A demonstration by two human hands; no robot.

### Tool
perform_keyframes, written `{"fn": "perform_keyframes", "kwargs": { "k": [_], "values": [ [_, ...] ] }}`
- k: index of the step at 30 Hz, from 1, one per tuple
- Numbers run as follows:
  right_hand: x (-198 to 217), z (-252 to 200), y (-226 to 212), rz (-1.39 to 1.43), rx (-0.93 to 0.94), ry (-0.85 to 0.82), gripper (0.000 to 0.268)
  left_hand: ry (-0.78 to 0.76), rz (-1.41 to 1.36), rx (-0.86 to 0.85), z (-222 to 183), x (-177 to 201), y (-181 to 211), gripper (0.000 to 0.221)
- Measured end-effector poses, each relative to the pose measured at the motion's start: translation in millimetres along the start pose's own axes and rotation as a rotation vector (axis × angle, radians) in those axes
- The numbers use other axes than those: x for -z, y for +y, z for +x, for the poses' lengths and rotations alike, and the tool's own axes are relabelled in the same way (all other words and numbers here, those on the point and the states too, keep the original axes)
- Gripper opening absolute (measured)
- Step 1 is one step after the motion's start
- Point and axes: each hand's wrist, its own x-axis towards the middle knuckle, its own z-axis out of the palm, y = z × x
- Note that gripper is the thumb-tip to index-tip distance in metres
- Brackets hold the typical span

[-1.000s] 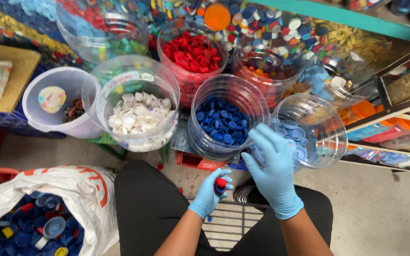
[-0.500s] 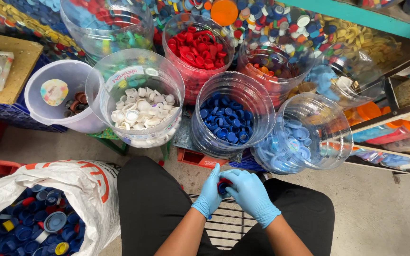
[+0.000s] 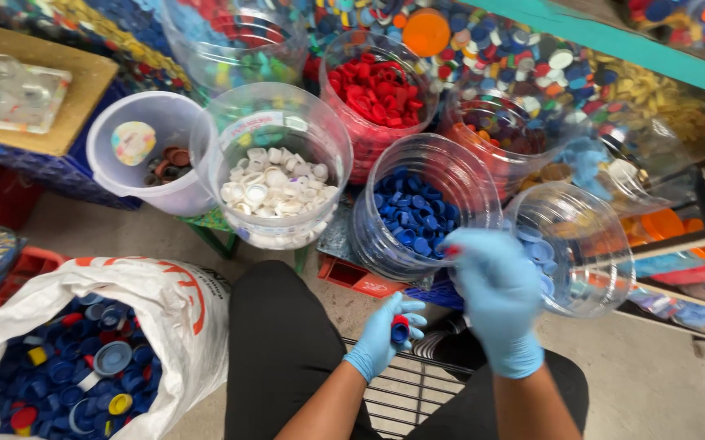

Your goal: The person sits on the floor and sorts plastic bottle caps by color, picking them from a large white sack and placing them into clear plastic containers filled with red, blue, white, and orange caps.

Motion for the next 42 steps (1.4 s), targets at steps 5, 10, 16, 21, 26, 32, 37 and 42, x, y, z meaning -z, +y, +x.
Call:
{"fn": "perform_keyframes", "kwargs": {
  "k": [5,10,16,21,26,32,37,42],
  "values": [
    [2,112,-32,-0.081,0.351,0.431,0.014,0.042,-0.054,-0.005,-26,-14,12,0.03],
    [-13,186,20,-0.108,0.19,-0.03,0.063,-0.059,-0.052,-0.003,-16,1,5,0.055],
    [-5,131,7,-0.047,0.124,0.134,0.035,-0.05,-0.07,-0.056,-22,-7,14,0.067],
    [-4,36,37,-0.004,-0.03,-0.012,0.024,-0.131,-0.096,-0.188,16,11,-10,0.053],
    [-12,-74,80,-0.153,-0.296,-0.324,0.027,-0.172,-0.065,-0.262,17,3,-16,0.042],
    [-15,-117,85,-0.527,-0.265,-0.544,0.046,-0.078,0.126,-0.281,12,-1,-19,0.031],
    [-17,-116,102,-0.526,-0.142,-0.434,0.043,-0.039,0.072,-0.22,18,6,-19,0.023],
    [-6,-62,85,-0.393,-0.077,-0.17,0.042,-0.028,-0.04,-0.191,32,17,-20,0.034]
  ]
}}
